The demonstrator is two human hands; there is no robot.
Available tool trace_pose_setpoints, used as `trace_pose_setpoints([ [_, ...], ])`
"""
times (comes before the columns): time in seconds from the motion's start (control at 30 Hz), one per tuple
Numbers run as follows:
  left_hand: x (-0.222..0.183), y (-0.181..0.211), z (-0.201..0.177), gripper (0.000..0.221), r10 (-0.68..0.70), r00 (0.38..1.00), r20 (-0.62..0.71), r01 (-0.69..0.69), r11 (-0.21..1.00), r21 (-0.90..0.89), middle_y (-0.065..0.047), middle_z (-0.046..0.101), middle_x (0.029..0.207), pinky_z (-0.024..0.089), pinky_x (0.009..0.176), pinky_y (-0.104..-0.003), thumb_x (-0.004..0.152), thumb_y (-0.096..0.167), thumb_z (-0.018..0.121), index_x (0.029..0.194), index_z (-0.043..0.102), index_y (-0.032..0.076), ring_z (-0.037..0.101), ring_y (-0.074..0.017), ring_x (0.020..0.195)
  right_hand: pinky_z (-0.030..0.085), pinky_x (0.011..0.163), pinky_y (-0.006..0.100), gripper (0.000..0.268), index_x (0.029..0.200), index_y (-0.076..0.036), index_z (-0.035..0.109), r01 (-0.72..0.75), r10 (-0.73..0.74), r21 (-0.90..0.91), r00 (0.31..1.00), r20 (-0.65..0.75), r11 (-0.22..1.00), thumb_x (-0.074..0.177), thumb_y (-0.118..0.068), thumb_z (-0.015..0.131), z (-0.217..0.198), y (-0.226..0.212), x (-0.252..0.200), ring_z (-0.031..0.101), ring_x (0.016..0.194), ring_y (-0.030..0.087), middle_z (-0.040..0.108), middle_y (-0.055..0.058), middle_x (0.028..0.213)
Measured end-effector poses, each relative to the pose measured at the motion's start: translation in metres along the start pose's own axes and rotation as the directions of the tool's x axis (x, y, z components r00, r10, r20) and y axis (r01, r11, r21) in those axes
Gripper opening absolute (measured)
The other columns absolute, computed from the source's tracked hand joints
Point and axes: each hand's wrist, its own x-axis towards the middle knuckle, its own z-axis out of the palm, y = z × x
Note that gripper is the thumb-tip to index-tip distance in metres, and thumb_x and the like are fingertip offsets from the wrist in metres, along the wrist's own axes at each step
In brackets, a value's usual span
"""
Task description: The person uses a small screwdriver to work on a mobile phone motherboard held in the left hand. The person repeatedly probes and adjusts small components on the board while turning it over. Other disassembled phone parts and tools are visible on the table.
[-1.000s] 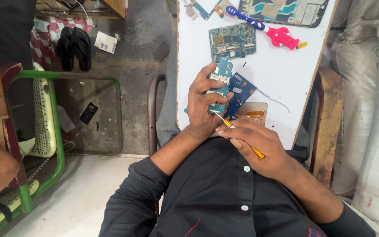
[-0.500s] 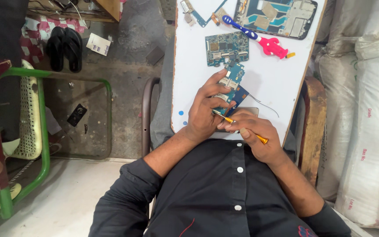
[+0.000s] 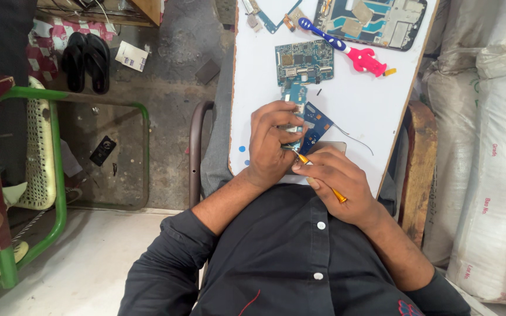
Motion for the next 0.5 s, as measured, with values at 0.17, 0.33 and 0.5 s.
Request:
trace_pose_setpoints([
  [0.17,0.0023,0.0005,-0.0027,0.030,0.033,0.999,0.007,-0.034,0.998,0.055,-0.003,0.067,0.110,0.038,0.099,-0.043,0.081,-0.006,0.078,0.093,0.055,0.010,0.063,-0.0260,0.118,0.054,0.087,0.033,0.021,0.117,-0.003,0.073,-0.051,0.051,0.033,0.999,0.002,0.998,0.103,-0.014,0.062,-0.0007,0.0002,-0.0012,0.067,0.097,0.023,0.069,0.012,0.107],
  [0.33,0.0003,0.0004,-0.0023,0.030,0.033,0.999,0.002,-0.033,0.997,0.072,-0.002,0.066,0.110,0.036,0.099,-0.041,0.082,-0.007,0.078,0.093,0.055,0.010,0.063,-0.0235,0.117,0.055,0.089,0.032,0.025,0.115,0.001,0.070,-0.112,0.112,0.190,0.994,0.010,0.975,0.109,-0.017,0.053,-0.0013,0.0004,-0.0013,0.068,0.095,0.020,0.074,0.010,0.103],
  [0.5,-0.0002,-0.0001,-0.0031,0.029,0.023,1.000,0.020,-0.024,0.996,0.084,-0.002,0.066,0.109,0.034,0.097,-0.041,0.079,-0.009,0.074,0.092,0.056,0.009,0.063,-0.0231,0.116,0.056,0.086,0.030,0.026,0.111,0.001,0.071,-0.150,0.151,0.214,0.989,0.013,0.965,0.109,-0.017,0.052,0.0005,-0.0006,-0.0011,0.069,0.092,0.018,0.075,0.010,0.102],
])
